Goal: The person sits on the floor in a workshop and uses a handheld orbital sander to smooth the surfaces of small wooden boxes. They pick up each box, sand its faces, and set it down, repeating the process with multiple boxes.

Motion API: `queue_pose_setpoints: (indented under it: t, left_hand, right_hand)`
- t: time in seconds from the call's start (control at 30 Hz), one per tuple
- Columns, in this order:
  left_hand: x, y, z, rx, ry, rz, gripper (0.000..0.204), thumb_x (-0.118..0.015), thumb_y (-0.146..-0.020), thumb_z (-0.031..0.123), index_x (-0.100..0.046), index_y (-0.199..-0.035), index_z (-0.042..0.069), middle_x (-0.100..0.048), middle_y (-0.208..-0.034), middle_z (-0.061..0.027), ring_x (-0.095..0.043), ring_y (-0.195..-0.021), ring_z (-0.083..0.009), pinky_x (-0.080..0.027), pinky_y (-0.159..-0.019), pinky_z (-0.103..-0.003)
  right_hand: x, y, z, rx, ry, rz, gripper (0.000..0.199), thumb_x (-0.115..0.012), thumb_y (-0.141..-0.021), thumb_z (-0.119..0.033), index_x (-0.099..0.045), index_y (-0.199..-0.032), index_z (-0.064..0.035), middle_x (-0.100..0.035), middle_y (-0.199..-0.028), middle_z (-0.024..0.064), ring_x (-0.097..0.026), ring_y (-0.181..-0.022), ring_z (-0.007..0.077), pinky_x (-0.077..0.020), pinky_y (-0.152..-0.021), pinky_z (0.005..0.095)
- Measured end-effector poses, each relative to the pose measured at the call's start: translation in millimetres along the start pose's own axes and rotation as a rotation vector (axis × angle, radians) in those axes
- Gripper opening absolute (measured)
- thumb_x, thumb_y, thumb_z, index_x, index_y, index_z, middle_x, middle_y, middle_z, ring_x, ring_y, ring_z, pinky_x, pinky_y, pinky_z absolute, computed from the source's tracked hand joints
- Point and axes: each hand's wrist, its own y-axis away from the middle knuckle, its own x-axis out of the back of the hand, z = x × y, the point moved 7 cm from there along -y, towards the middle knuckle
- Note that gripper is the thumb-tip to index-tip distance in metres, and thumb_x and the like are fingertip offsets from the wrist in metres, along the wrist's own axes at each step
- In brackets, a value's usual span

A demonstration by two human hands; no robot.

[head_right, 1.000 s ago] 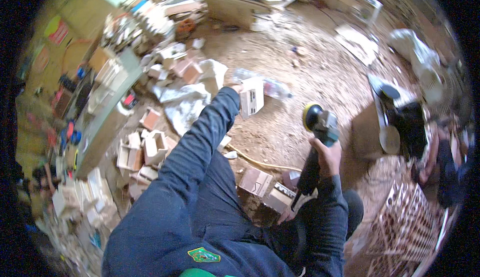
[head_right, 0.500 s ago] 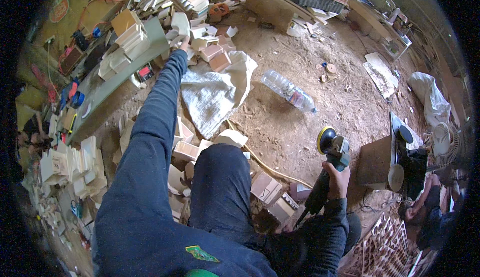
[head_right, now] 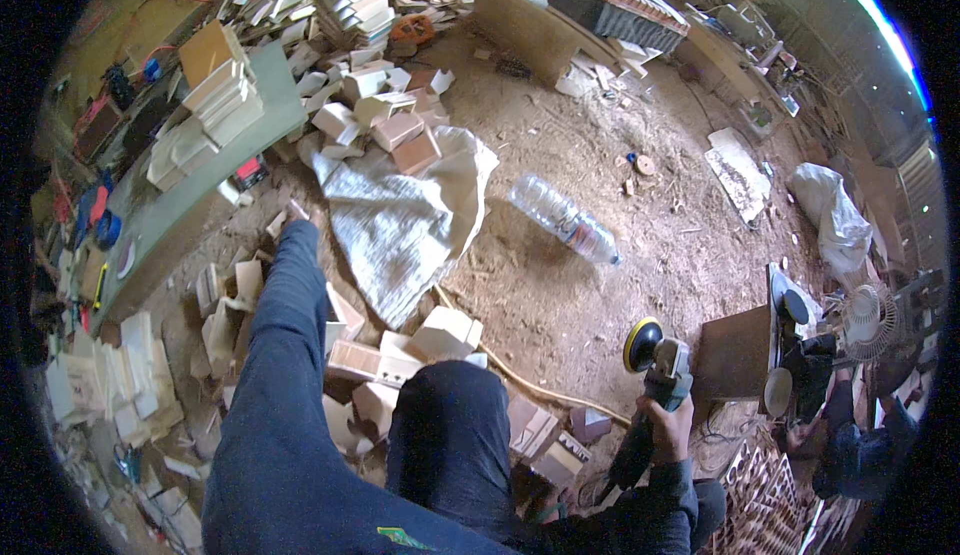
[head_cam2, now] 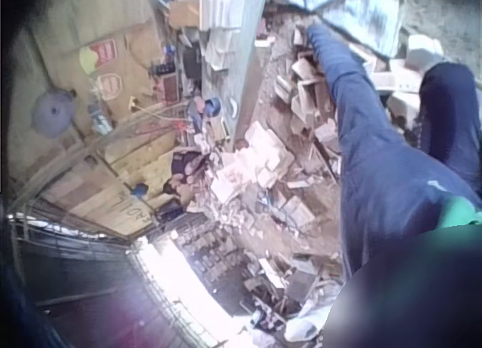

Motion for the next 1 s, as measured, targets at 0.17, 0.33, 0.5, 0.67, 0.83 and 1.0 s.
queue_pose_setpoints:
  t: [0.17,0.33,0.5,0.67,0.83,1.0]
  left_hand:
    - [8,22,-10,0.24,0.244,0.193,0.107,-0.057,-0.094,0.075,-0.021,-0.167,0.006,-0.049,-0.155,-0.0314,-0.056,-0.14,-0.0392,-0.045,-0.115,-0.054]
    - [27,46,-11,0.171,0.16,0.366,0.083,-0.059,-0.091,0.046,-0.032,-0.162,0.011,-0.056,-0.146,-0.0296,-0.06,-0.134,-0.0382,-0.048,-0.112,-0.051]
    - [83,110,54,-0.315,0.558,0.416,0.072,-0.062,-0.087,0.01,-0.042,-0.156,0.017,-0.06,-0.138,-0.0258,-0.061,-0.131,-0.0361,-0.049,-0.111,-0.047]
    - [122,242,186,-0.736,1.166,0.238,0.104,-0.066,-0.075,-0.01,-0.018,-0.166,0.01,-0.063,-0.135,-0.0247,-0.071,-0.11,-0.032,-0.057,-0.1,-0.041]
    - [103,384,306,-0.59,1.395,-0.383,0.025,-0.077,-0.083,0.023,-0.071,-0.083,-0.002,-0.07,-0.081,-0.0065,-0.067,-0.071,-0.0208,-0.057,-0.072,-0.035]
    - [74,493,356,-0.589,1.212,-0.138,0.049,-0.073,-0.096,0.048,-0.067,-0.096,0.0,-0.069,-0.084,-0.0082,-0.063,-0.075,-0.0198,-0.053,-0.071,-0.037]
  right_hand:
    - [-2,-10,15,-0.058,-0.009,0.018,0.035,-0.08,-0.074,-0.008,-0.068,-0.106,-0.0033,-0.069,-0.092,0.0018,-0.063,-0.077,0.014,-0.0524,-0.072,0.031]
    - [-16,-14,4,0.004,0.024,0.019,0.038,-0.081,-0.073,-0.008,-0.069,-0.109,-0.0035,-0.07,-0.095,0.0024,-0.064,-0.081,0.0148,-0.0527,-0.075,0.0314]
    - [-33,-19,-15,0.071,0.029,-0.049,0.04,-0.083,-0.072,-0.011,-0.069,-0.109,-0.0029,-0.071,-0.097,0.0029,-0.065,-0.084,0.0146,-0.0528,-0.077,0.0308]
    - [-44,-25,-33,0.245,0.05,-0.012,0.046,-0.081,-0.072,-0.012,-0.067,-0.116,-0.0045,-0.068,-0.101,0.0015,-0.063,-0.088,0.0141,-0.0524,-0.08,0.0306]
    - [-41,-18,-48,0.281,0.104,0.029,0.064,-0.089,-0.07,-0.024,-0.064,-0.125,-0.0055,-0.076,-0.11,0.0141,-0.073,-0.101,0.0257,-0.0555,-0.092,0.0391]
    - [-27,3,-66,0.342,0.022,0.1,0.067,-0.091,-0.069,-0.028,-0.062,-0.125,-0.0053,-0.076,-0.108,0.0183,-0.075,-0.102,0.0321,-0.0568,-0.092,0.0428]
